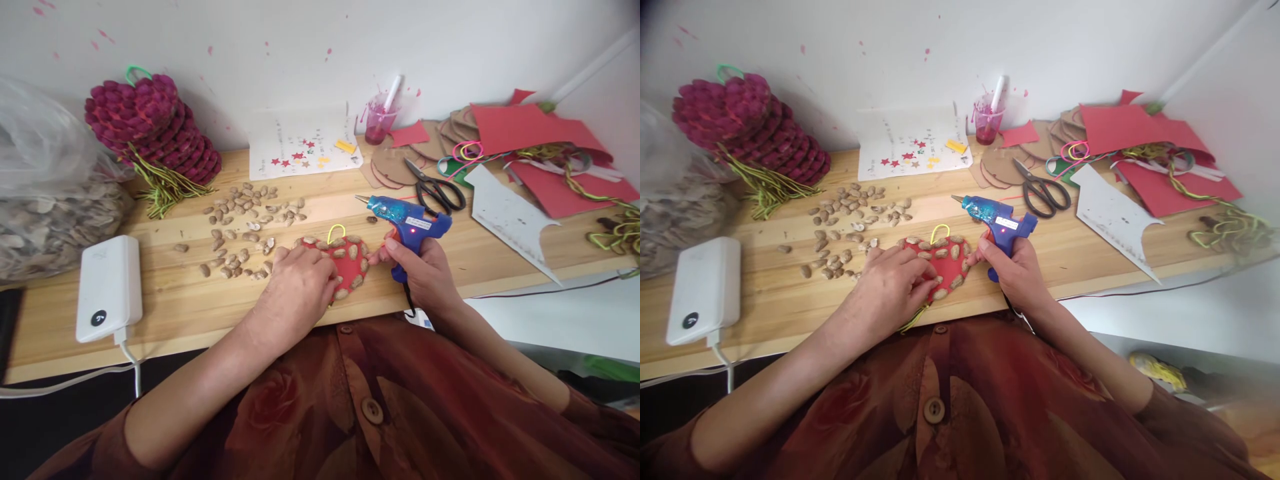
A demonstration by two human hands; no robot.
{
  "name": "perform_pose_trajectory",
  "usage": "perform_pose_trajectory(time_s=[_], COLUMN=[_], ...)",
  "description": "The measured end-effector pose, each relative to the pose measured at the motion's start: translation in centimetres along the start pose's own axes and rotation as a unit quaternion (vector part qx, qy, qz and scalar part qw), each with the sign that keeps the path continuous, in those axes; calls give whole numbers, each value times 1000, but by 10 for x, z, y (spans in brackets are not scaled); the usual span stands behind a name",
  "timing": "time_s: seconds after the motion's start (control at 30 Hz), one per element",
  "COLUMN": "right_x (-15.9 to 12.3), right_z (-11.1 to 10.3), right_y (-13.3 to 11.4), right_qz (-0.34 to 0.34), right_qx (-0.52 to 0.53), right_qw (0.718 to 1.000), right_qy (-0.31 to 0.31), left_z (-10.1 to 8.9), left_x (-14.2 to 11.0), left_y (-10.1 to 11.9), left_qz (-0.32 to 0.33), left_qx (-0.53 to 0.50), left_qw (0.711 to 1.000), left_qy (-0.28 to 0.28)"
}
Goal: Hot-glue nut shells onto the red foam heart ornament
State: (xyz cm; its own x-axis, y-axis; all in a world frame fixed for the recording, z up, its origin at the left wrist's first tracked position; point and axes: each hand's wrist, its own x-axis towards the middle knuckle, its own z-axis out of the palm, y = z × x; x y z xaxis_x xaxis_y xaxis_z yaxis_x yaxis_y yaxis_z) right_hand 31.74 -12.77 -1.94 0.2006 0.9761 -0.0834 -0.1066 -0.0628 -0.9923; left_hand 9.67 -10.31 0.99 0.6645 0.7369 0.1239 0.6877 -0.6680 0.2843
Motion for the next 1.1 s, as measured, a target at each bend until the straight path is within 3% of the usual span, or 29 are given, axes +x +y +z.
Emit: perform_pose_trajectory(time_s=[0.4,0.63,0.83,1.1], right_x=[0,0,0,0], right_z=[2,2,1,1], right_y=[-3,-2,0,-1], right_qz=[-2,-3,-3,-6], right_qx=[-15,-2,4,9], right_qw=[1000,1000,1000,1000], right_qy=[2,-1,-9,-3], left_z=[-1,-14,-15,-11], left_x=[-4,-11,-18,-18], left_y=[2,-17,-27,-25], left_qz=[-2,-30,-52,-21], left_qx=[-17,-30,-35,-52], left_qw=[1000,998,998,997], left_qy=[-7,40,32,43])
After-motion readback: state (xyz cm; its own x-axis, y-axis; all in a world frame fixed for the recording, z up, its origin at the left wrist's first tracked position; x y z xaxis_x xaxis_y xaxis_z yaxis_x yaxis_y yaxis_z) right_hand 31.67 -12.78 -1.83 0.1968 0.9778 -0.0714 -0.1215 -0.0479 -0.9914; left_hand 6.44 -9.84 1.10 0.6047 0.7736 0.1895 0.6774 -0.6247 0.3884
